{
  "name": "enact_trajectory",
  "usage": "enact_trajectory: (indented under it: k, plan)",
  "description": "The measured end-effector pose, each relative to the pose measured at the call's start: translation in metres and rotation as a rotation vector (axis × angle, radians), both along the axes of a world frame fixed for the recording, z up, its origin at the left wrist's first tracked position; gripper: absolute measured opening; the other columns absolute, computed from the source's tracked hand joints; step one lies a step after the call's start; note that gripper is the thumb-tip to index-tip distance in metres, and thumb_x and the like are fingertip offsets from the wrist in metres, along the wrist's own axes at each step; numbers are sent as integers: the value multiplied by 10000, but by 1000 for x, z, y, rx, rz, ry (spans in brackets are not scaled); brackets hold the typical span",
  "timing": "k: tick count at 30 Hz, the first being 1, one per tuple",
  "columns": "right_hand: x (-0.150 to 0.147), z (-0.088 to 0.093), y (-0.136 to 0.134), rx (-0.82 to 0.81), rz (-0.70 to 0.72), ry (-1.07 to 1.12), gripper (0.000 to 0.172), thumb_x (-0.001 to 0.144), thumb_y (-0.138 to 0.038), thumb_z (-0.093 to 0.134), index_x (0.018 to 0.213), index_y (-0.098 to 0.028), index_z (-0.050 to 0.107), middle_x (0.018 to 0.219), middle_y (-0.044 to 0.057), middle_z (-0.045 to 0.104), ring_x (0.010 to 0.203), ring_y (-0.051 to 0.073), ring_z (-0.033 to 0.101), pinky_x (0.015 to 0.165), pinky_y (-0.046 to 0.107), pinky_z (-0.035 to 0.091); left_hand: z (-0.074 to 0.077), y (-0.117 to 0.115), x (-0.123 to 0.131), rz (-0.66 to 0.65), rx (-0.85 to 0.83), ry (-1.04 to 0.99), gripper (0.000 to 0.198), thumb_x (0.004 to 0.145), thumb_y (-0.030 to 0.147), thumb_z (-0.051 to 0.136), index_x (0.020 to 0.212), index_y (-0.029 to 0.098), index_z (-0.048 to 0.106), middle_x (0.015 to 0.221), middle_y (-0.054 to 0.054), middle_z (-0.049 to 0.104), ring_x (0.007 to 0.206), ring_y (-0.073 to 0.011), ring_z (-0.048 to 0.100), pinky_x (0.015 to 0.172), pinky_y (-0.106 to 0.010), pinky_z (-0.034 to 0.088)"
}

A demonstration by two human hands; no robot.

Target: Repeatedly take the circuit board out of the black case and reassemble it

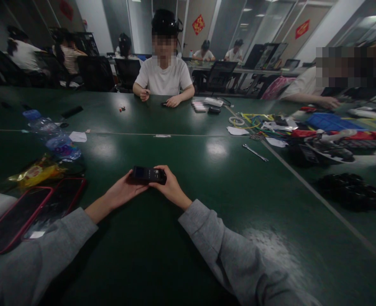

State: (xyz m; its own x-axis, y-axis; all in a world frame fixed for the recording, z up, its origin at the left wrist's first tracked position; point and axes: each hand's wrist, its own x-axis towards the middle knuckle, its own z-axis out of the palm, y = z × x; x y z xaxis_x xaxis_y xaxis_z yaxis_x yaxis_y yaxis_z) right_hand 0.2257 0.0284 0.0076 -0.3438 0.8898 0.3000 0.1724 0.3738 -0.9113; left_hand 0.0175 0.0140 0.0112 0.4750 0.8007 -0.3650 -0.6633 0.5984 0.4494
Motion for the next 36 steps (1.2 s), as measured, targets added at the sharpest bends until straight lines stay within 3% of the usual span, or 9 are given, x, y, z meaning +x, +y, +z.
enact_trajectory:
  k: [19,36]
  plan:
    - [2,-4,3,-60,-30,74,519,744,-328,751,1153,-243,443,1082,48,571,1017,211,591,916,400,491,10,-4,4,-11,49,41,436,988,326,387,1393,165,387,1225,-147,611,1087,-262,637,1066,-437,379]
    - [4,1,-8,163,-107,-116,514,760,-335,738,1155,-232,426,1065,67,563,966,230,601,846,404,512,-5,-3,4,22,128,71,410,954,308,480,1323,131,451,1212,-181,610,1087,-263,627,1051,-426,409]
